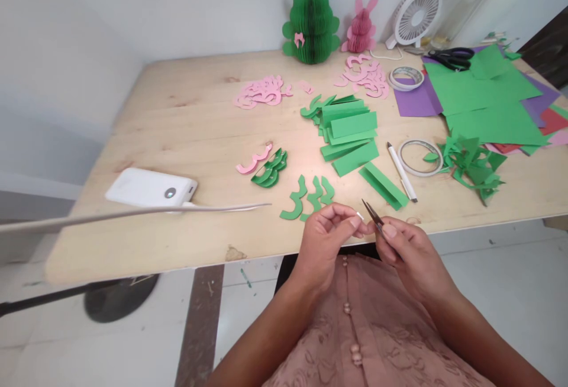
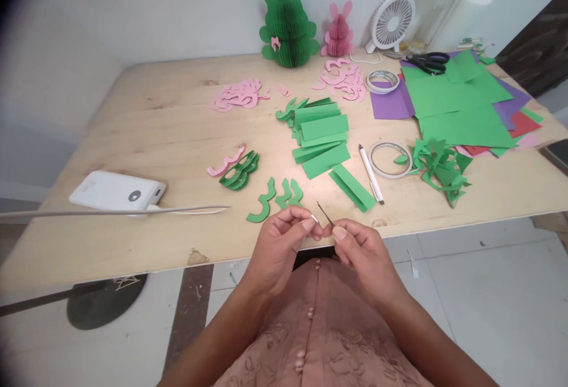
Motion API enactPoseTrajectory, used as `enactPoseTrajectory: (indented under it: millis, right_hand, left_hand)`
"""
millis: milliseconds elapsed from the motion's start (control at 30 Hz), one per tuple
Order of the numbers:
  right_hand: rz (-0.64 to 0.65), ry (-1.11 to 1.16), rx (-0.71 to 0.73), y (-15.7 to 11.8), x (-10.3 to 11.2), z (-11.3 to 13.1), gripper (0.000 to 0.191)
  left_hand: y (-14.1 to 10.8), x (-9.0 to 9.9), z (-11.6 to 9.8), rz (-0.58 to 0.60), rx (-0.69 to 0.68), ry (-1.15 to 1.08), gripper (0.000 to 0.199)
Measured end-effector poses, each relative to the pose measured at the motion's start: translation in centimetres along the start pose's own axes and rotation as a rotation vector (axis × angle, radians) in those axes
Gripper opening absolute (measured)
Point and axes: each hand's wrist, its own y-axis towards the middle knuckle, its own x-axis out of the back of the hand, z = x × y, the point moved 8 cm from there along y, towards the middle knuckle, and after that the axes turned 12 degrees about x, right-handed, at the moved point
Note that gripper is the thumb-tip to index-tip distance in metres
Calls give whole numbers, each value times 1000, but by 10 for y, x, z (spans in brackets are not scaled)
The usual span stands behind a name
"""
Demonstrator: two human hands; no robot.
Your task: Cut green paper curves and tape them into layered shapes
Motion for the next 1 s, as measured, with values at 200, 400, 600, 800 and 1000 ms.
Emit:
enactPoseTrajectory:
  millis: [200,400,600,800,1000]
  right_hand:
    - [29,40,-23,0,-4,2,37]
    - [45,-269,83,2,0,16,29]
    - [-97,-465,151,3,10,26,23]
    - [-115,-436,94,12,2,19,20]
    - [-59,-356,51,19,-17,12,19]
  left_hand:
    - [-2,1,-4,0,-23,-36,12]
    - [-4,8,-7,-17,-62,-4,10]
    - [-9,16,-5,-31,-55,-9,7]
    - [-22,25,3,-60,-76,19,5]
    - [-29,40,6,-121,-128,-1,7]
